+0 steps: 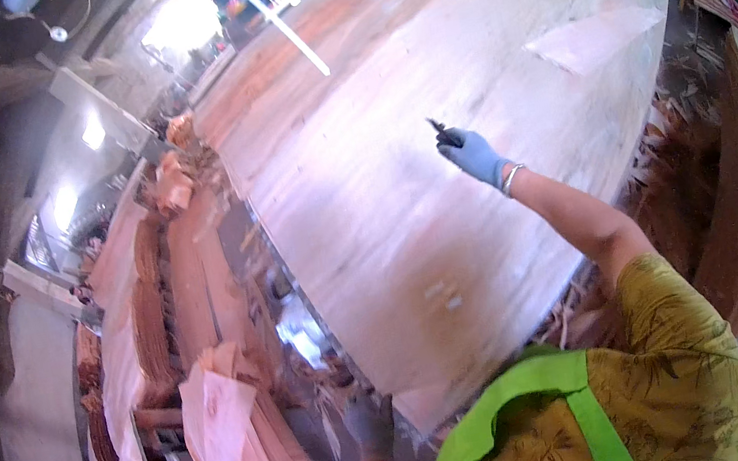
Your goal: The person applies a piece of wood veneer to a larger sheet of plywood, trims the excess with a blade, and then stacks the sheets.
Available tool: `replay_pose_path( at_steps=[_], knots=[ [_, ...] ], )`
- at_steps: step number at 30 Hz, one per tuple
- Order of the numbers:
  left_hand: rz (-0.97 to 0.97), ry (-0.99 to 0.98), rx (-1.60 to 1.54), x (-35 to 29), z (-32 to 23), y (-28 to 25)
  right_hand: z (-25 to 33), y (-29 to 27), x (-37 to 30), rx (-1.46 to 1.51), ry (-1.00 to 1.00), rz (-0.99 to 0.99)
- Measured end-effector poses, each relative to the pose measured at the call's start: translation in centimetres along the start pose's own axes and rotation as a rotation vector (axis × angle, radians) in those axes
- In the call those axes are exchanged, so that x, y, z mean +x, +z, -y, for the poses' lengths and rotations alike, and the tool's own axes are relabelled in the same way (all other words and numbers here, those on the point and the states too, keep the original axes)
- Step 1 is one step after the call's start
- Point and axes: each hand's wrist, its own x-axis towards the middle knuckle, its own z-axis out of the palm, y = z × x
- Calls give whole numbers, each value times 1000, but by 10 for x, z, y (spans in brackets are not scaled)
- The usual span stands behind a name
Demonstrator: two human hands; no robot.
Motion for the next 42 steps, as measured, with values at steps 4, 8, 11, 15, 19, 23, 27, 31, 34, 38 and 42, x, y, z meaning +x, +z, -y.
replay_pose_path(
  at_steps=[4,8,11,15,19,23,27,31,34,38,42],
  knots=[
    [-134,22,-44,21,-6,-5,9,26,98,-70,-55,0],
    [-243,-2,-29,43,-18,-22,36,47,192,-134,-208,-54],
    [-252,-42,5,55,-16,-32,60,73,253,-116,-250,-12],
    [-38,-97,260,84,-28,-46,86,110,314,-133,-269,12],
    [-164,82,57,136,-67,-46,104,119,363,-23,-272,44],
    [-80,115,133,173,-88,-44,134,132,345,70,-133,127],
    [-104,164,-60,249,-136,-48,117,111,335,342,-223,39],
    [-204,-39,-745,320,-137,-57,149,99,270,548,-124,237],
    [-174,-69,-817,372,-190,-92,148,87,218,637,-115,354],
    [-61,64,-1034,397,-251,-113,148,57,130,674,26,500],
    [90,137,-1185,385,-272,-113,126,24,62,539,-97,518]
  ],
)
